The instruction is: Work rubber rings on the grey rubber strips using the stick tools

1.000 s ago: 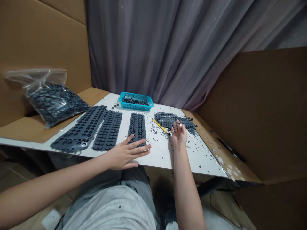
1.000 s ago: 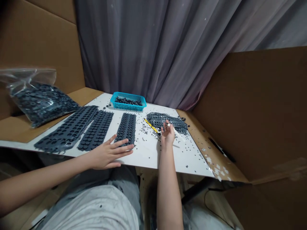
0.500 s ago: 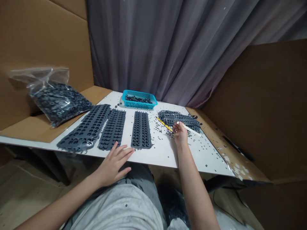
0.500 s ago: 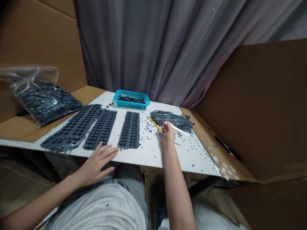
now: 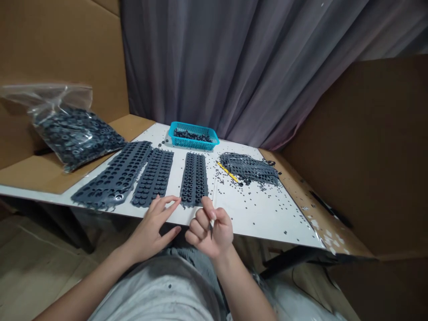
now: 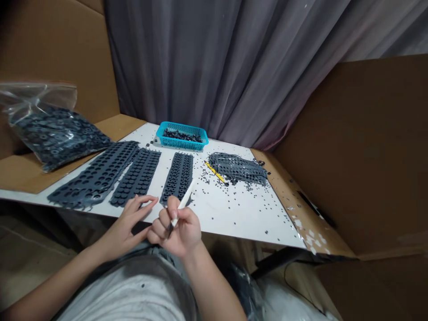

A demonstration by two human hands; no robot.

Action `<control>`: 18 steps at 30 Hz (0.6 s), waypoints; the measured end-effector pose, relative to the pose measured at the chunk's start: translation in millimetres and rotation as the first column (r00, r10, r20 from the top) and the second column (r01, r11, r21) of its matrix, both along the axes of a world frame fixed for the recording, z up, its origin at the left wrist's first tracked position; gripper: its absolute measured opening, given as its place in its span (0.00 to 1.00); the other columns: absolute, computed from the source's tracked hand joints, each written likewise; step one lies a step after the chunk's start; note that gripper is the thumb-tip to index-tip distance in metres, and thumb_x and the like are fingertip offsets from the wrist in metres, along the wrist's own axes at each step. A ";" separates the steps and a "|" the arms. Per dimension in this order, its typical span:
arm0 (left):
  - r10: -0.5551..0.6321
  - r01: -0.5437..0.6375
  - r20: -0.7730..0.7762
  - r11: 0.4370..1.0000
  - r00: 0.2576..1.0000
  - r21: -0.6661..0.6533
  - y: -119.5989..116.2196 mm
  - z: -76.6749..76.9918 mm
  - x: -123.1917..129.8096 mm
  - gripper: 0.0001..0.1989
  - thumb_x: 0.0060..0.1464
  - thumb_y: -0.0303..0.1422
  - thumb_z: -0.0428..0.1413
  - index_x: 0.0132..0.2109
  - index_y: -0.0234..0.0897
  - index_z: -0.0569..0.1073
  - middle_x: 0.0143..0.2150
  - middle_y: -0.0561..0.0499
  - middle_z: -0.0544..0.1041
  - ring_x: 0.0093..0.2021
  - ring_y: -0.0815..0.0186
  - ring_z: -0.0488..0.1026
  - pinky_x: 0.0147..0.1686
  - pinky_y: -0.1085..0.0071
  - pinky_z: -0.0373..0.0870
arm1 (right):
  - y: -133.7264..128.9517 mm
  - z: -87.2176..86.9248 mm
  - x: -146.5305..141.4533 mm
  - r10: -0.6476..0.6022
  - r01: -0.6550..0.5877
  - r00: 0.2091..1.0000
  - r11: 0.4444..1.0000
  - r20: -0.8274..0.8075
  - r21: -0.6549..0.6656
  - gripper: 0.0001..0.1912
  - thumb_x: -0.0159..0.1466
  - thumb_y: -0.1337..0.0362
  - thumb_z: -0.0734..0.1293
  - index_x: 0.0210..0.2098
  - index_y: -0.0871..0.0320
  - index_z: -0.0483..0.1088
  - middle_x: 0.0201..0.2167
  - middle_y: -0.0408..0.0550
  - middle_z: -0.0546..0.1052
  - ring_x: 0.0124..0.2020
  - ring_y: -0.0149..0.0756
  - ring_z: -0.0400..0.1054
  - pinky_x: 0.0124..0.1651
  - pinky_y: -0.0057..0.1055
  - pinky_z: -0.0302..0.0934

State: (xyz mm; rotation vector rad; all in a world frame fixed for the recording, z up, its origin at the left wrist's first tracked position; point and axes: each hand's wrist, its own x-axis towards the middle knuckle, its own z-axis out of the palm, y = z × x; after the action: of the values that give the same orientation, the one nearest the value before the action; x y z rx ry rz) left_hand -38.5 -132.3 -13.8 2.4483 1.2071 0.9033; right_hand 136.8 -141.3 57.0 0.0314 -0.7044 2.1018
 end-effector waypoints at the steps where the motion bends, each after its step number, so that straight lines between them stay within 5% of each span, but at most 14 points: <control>1: 0.000 0.000 0.001 1.000 1.000 -0.013 -0.3 -0.7 -0.1 0.26 0.61 0.35 0.49 0.64 0.39 0.55 0.60 0.42 0.59 0.59 0.53 0.56 0.61 0.49 0.49 | -1.8 0.1 -0.3 0.019 -0.019 1.000 1.000 -0.023 0.004 0.15 0.58 0.62 0.62 0.21 0.57 0.51 0.12 0.33 0.50 0.14 0.25 0.39 0.19 0.22 0.44; 13: 0.026 -0.028 0.047 0.999 0.999 0.042 -0.8 -9.4 2.4 0.24 0.58 0.33 0.52 0.61 0.38 0.63 0.56 0.43 0.64 0.53 0.55 0.61 0.54 0.56 0.61 | -6.2 -7.3 3.1 0.049 -0.048 0.995 0.999 -0.090 0.016 0.11 0.59 0.63 0.59 0.22 0.56 0.54 0.14 0.34 0.52 0.15 0.26 0.39 0.20 0.24 0.42; 18: -0.028 -0.044 0.318 0.976 0.948 0.216 -5.0 3.1 1.3 0.15 0.56 0.26 0.55 0.49 0.44 0.74 0.45 0.49 0.72 0.47 0.61 0.68 0.56 0.56 0.59 | -3.1 -25.0 4.6 -0.091 0.082 0.986 0.994 0.139 0.071 0.07 0.58 0.60 0.63 0.26 0.55 0.65 0.14 0.34 0.53 0.16 0.26 0.44 0.23 0.26 0.44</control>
State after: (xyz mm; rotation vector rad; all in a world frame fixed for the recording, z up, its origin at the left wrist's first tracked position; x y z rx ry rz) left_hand -37.2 -137.3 -10.8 2.3320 1.0490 1.4414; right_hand 141.4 -144.4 31.9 -0.1122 -0.8446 2.0119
